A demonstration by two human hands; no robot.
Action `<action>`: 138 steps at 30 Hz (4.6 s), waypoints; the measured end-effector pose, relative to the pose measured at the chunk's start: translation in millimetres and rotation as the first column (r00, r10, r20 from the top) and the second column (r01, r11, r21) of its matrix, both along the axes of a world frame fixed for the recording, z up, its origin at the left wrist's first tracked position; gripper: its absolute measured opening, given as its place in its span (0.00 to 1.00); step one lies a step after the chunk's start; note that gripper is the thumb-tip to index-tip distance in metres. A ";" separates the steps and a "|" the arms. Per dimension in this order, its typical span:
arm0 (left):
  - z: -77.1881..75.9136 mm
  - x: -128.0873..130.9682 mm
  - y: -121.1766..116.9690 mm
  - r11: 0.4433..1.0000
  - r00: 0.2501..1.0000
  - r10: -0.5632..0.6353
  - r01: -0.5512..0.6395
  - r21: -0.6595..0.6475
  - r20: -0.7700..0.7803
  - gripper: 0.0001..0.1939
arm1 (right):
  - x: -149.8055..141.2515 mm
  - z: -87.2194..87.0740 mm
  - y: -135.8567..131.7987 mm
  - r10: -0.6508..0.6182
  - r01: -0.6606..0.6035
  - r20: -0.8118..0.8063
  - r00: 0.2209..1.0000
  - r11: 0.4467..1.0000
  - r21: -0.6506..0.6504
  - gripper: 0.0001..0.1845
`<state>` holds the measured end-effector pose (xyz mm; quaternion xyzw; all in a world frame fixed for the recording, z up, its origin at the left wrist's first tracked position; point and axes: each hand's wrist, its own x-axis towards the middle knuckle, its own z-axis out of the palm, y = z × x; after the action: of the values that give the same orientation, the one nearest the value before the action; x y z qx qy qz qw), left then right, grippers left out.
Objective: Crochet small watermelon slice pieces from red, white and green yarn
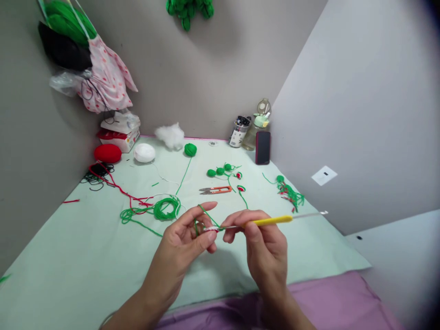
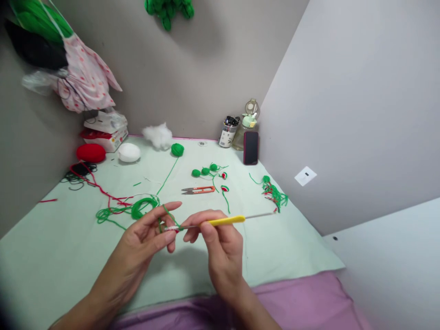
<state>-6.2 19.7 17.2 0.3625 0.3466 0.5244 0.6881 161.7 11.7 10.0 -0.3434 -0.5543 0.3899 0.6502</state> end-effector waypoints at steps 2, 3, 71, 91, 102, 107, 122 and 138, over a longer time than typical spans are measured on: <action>-0.9 -0.2 -1.1 1.000 0.999 0.021 -0.020 0.024 -0.028 0.17 | 0.9 0.8 -4.2 -0.066 0.053 0.126 0.990 0.993 0.106 0.12; -1.6 0.0 -2.1 0.999 0.998 0.037 -0.036 0.033 -0.045 0.17 | 1.3 1.0 -5.8 -0.094 0.063 0.192 0.977 0.984 0.165 0.12; 1.6 4.2 -3.2 0.978 0.982 0.044 -0.005 -0.210 0.183 0.27 | -2.2 -3.3 3.9 -0.071 0.051 0.110 0.991 0.983 0.177 0.12; 3.3 10.1 -7.4 0.991 0.998 0.053 -0.049 -0.125 0.031 0.21 | 0.6 -5.1 9.5 0.032 -0.041 0.110 0.993 0.995 0.087 0.08; 0.6 5.5 -10.2 0.996 0.993 0.066 -0.071 -0.045 -0.094 0.18 | 6.8 -3.5 0.1 0.017 -0.019 0.089 0.996 0.999 0.026 0.12; -5.1 7.9 -11.3 0.980 0.963 0.198 -0.192 0.045 -0.182 0.11 | 4.1 -2.2 -7.8 -0.209 0.019 0.449 0.869 0.920 0.392 0.15; 1.9 8.4 -7.8 0.986 0.995 0.027 -0.011 -0.168 0.095 0.26 | -0.2 -1.3 4.8 -0.036 0.007 0.160 0.986 0.985 0.175 0.10; -3.5 7.4 -3.2 0.985 0.993 0.022 -0.002 -0.172 0.118 0.19 | 2.0 2.7 6.9 -0.041 0.020 0.150 0.988 0.990 0.141 0.09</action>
<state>1.2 16.5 13.7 0.2676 0.3506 0.5177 0.7331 163.7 18.6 12.7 -0.3344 -0.6230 0.3126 0.6343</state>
